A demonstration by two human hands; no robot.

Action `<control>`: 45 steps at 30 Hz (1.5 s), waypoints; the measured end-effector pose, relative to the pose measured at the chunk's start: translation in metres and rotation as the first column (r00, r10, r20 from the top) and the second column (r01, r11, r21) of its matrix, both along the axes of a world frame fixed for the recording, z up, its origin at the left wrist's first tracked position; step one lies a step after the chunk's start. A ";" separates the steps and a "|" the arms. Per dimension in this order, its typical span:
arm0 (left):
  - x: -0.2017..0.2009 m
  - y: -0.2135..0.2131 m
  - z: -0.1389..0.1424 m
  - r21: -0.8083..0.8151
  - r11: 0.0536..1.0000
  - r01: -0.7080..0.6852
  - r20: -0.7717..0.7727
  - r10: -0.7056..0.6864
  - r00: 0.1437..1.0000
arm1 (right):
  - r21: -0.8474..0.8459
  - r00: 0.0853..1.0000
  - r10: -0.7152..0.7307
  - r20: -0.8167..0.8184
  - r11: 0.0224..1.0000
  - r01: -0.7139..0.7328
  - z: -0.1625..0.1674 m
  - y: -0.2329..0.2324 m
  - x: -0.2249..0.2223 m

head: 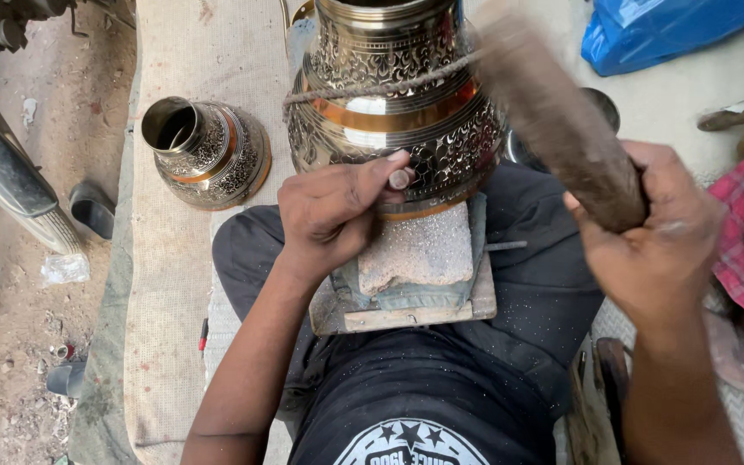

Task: The person uses a chisel and a wooden mallet to engrave decorative patterns on a brass vessel. They repeatedly strike the chisel along the vessel's surface to create intricate designs.

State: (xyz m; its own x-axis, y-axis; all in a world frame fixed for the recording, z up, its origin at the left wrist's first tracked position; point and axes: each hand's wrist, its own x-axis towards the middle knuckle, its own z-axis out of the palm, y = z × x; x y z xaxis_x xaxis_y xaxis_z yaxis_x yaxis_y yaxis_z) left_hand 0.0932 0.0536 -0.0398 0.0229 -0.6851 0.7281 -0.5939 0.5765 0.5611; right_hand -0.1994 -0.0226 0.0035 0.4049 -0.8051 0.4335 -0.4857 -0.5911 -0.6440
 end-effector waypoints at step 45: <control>0.031 0.009 -0.054 -0.019 0.999 0.033 -0.020 -0.033 0.999 | -0.389 0.806 -0.038 -0.591 0.889 -0.243 0.085 0.009 0.041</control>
State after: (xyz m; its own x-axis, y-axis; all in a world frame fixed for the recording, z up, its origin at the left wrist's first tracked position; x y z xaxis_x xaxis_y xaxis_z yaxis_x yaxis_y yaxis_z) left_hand 0.1237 0.0621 -0.0941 0.0156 -0.6719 0.7405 -0.5626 0.6063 0.5620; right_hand -0.1580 -0.0138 0.0886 0.7561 -0.5327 0.3802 -0.5955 -0.8009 0.0620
